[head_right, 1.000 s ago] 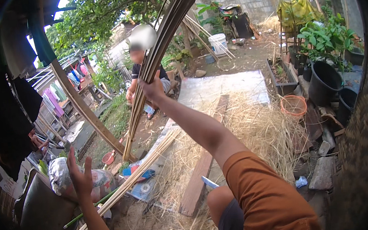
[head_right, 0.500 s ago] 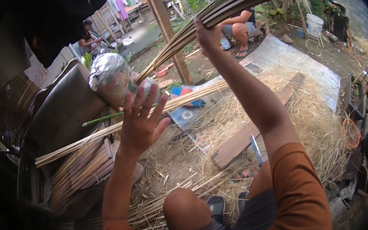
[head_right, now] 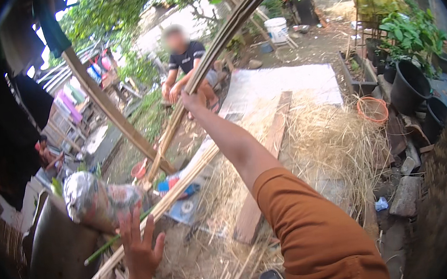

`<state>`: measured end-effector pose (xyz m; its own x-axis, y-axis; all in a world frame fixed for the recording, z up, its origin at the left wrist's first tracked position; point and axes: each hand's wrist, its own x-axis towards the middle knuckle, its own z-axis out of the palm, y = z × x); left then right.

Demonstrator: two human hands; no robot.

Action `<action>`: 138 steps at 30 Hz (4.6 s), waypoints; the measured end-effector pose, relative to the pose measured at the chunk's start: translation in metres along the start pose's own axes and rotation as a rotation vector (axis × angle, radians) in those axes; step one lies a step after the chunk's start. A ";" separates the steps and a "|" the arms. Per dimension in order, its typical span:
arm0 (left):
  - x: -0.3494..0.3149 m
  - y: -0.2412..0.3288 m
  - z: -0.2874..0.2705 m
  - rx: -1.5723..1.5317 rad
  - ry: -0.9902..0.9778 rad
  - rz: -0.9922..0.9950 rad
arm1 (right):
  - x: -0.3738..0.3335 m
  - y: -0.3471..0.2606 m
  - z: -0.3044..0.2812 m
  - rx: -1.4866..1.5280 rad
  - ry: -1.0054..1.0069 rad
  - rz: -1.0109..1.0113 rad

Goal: The person sits on the ground and uses a knife to split long bamboo stalks into thin strips. They repeatedly position each stalk on a wooden board, draw the knife along its length to separate it, and then set the finished strips aside. Another person is visible in the background.

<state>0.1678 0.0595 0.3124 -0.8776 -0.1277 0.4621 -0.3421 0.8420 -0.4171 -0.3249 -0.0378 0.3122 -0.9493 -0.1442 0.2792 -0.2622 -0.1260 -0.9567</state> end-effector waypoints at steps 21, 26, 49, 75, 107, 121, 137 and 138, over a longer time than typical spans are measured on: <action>0.096 -0.103 0.214 -0.108 -0.036 -0.362 | 0.172 0.068 -0.137 0.619 -0.390 0.027; 0.097 -0.104 0.118 -0.187 -0.099 -0.318 | 0.175 0.042 -0.220 0.669 -0.389 0.073; 0.055 0.157 0.305 -0.607 -0.763 -0.659 | 0.109 0.327 -0.225 -0.020 -0.429 0.600; -0.019 0.113 0.403 -0.554 -0.898 -0.587 | -0.322 0.361 -0.420 -0.917 -0.861 0.144; -0.481 0.084 0.292 0.023 -0.691 -3.071 | -0.169 0.167 -0.366 -1.182 -1.474 -0.019; -0.501 0.146 0.251 -0.369 0.748 -3.057 | -0.244 0.130 -0.293 -1.032 -1.682 -0.087; -0.400 0.264 0.223 -1.033 1.429 -2.566 | -0.598 0.222 -0.120 -0.510 -2.403 -0.088; -0.409 0.272 0.219 -0.983 1.402 -2.571 | -0.619 0.211 -0.123 -0.447 -2.568 0.003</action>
<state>0.3602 0.2256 -0.1612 0.6430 -0.4431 -0.6247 0.6747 -0.0582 0.7358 0.1859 0.1452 -0.0725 0.7690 -0.4160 -0.4854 -0.5615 -0.0765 -0.8239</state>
